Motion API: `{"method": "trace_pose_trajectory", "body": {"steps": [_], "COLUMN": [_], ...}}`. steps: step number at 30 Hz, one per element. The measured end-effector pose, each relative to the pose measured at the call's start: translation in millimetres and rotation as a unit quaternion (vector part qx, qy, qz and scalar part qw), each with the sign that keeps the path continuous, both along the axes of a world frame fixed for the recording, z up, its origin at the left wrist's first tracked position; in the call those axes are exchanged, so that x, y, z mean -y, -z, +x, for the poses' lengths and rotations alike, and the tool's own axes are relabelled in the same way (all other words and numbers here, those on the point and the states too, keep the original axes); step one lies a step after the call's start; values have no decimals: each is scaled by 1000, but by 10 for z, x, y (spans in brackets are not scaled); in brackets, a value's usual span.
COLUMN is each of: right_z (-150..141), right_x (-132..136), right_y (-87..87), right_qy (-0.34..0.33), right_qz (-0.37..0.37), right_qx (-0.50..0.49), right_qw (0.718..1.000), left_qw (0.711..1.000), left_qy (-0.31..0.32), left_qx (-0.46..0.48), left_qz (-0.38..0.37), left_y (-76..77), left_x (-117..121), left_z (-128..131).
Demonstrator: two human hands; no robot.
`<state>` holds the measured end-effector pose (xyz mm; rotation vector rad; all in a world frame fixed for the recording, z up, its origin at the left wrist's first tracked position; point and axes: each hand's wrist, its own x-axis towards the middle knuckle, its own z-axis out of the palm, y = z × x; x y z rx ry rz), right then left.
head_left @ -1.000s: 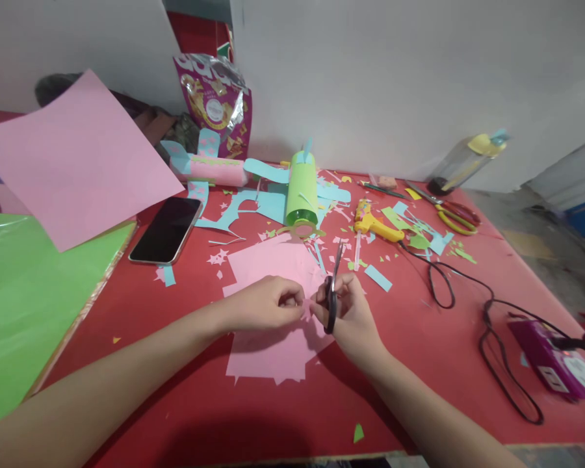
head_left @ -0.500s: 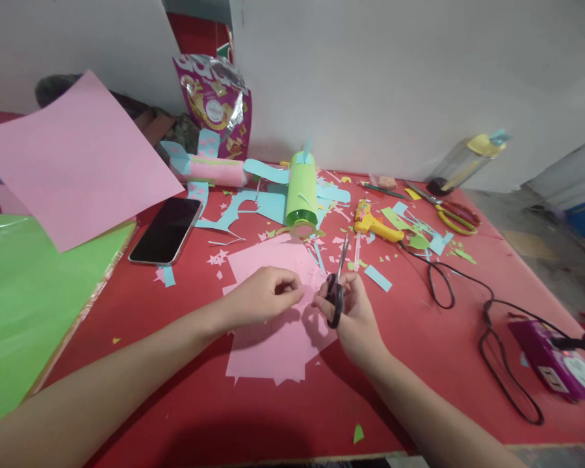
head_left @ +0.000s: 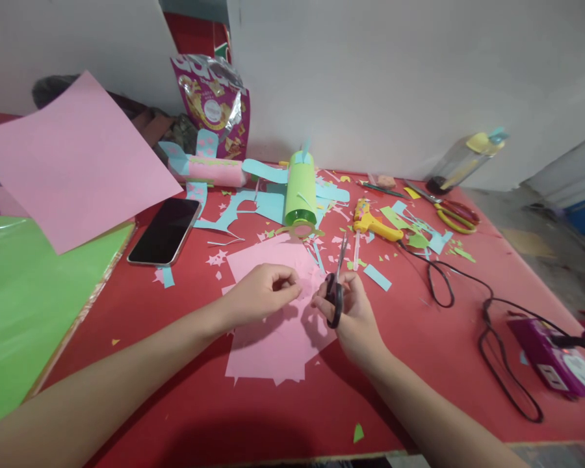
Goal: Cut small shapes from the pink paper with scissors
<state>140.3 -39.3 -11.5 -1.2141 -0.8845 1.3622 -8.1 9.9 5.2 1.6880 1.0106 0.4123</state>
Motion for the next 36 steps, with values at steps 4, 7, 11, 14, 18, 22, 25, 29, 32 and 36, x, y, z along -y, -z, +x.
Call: {"method": "trace_pose_trajectory", "body": {"steps": [4, 7, 11, 14, 18, 22, 25, 29, 32, 36], "right_z": [-2, 4, 14, 18, 24, 22, 13, 9, 12, 11], "right_x": [0, 11, 21, 22, 23, 21, 15, 13, 19, 25], "right_y": [13, 13, 9, 21, 48, 50, 35, 29, 30, 16], "right_qy": [2, -9, -25, -28, -27, -22, -20, -17, -16, -16], "right_qz": [15, 23, 24, 29, 30, 27, 33, 35, 34, 26], "right_qx": [-13, -17, -4, -3, -9, -14, -8, -7, -14, -14], "right_qw": [1000, 1000, 999, 999, 999, 999, 999, 999, 999, 999], "left_qw": [999, 996, 993, 993, 996, 996, 996, 994, 993, 992], "left_qy": [27, 68, 91, 92, 85, 89, 88, 96, 105, 107], "left_qx": [-37, -50, -53, -49, -31, -12, -28, -43, -46, -48], "left_qz": [27, 42, 55, 53, 18, -2, -17, -5, 21, 42], "left_y": [-9, -6, 15, 21, -21, -61, -42, 23, 59, 62], "left_x": [22, 47, 70, 70, 59, 53, 58, 61, 56, 51], "left_z": [3, 7, 11, 16, 21, 16, 16, 20, 22, 24]}}
